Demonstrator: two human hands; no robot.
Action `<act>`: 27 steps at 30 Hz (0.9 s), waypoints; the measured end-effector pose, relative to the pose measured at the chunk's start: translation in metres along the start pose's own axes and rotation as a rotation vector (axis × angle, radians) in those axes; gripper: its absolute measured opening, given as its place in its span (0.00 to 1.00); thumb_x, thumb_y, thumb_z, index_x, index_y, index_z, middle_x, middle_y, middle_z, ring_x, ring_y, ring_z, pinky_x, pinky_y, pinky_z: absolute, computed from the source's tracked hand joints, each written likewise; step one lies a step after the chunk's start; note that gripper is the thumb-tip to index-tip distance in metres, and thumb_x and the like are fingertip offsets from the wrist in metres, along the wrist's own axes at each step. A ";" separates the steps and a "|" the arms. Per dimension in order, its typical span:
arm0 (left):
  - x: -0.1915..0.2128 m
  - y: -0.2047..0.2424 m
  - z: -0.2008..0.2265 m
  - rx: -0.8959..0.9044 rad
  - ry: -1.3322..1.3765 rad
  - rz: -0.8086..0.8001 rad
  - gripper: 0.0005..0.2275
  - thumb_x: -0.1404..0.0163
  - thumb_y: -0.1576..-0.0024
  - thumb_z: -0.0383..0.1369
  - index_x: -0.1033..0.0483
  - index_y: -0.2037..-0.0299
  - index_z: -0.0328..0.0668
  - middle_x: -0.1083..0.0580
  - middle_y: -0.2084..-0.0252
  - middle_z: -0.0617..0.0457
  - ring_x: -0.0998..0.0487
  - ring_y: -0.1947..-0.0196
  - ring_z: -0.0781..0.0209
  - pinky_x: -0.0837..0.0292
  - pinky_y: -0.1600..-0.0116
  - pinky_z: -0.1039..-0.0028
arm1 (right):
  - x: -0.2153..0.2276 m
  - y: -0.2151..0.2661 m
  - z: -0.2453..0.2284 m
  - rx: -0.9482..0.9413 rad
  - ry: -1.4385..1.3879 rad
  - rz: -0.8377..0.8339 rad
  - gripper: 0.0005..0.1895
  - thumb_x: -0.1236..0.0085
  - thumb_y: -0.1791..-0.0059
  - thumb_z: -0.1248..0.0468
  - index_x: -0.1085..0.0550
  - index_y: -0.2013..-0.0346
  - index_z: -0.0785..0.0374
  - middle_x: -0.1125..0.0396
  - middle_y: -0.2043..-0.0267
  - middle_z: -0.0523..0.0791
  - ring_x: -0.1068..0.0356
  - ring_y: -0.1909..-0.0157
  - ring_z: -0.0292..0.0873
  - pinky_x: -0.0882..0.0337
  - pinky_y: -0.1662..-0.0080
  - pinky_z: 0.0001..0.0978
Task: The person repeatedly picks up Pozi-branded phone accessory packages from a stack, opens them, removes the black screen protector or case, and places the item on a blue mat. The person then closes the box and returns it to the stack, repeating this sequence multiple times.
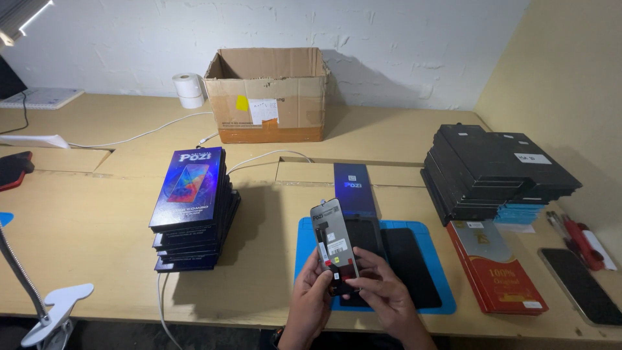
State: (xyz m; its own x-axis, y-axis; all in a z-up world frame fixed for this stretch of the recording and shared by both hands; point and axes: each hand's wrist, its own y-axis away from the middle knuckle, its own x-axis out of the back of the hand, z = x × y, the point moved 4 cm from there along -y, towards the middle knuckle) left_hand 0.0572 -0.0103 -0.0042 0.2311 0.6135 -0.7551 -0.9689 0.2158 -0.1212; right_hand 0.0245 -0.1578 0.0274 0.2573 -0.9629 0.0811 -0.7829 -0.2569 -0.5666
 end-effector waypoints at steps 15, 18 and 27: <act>-0.014 0.005 0.007 0.120 -0.272 -0.103 0.25 0.65 0.38 0.24 0.39 0.27 0.43 0.27 0.59 0.51 0.29 0.71 0.68 0.30 0.75 0.81 | 0.007 0.001 0.001 0.070 0.042 -0.024 0.11 0.47 0.45 0.66 0.16 0.59 0.57 0.40 0.36 0.53 0.32 0.38 0.52 0.28 0.40 0.43; -0.014 0.005 0.008 0.118 -0.318 -0.119 0.27 0.65 0.38 0.24 0.42 0.26 0.42 0.25 0.49 0.47 0.27 0.71 0.68 0.30 0.75 0.80 | 0.007 0.002 0.001 0.045 0.089 0.006 0.11 0.47 0.45 0.66 0.17 0.57 0.55 0.39 0.36 0.53 0.33 0.35 0.53 0.27 0.39 0.46; -0.016 0.007 0.009 0.112 -0.567 -0.113 0.30 0.65 0.44 0.22 0.35 0.28 0.44 0.22 0.59 0.53 0.38 0.80 0.70 0.38 0.79 0.81 | 0.021 0.012 0.018 0.092 0.178 0.116 0.11 0.48 0.45 0.67 0.18 0.54 0.56 0.39 0.39 0.52 0.32 0.39 0.51 0.24 0.45 0.40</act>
State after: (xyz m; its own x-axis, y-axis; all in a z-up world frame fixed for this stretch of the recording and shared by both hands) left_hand 0.0478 -0.0118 0.0127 0.3735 0.8858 -0.2753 -0.9274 0.3635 -0.0888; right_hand 0.0312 -0.1796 0.0075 0.0582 -0.9870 0.1498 -0.7442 -0.1429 -0.6525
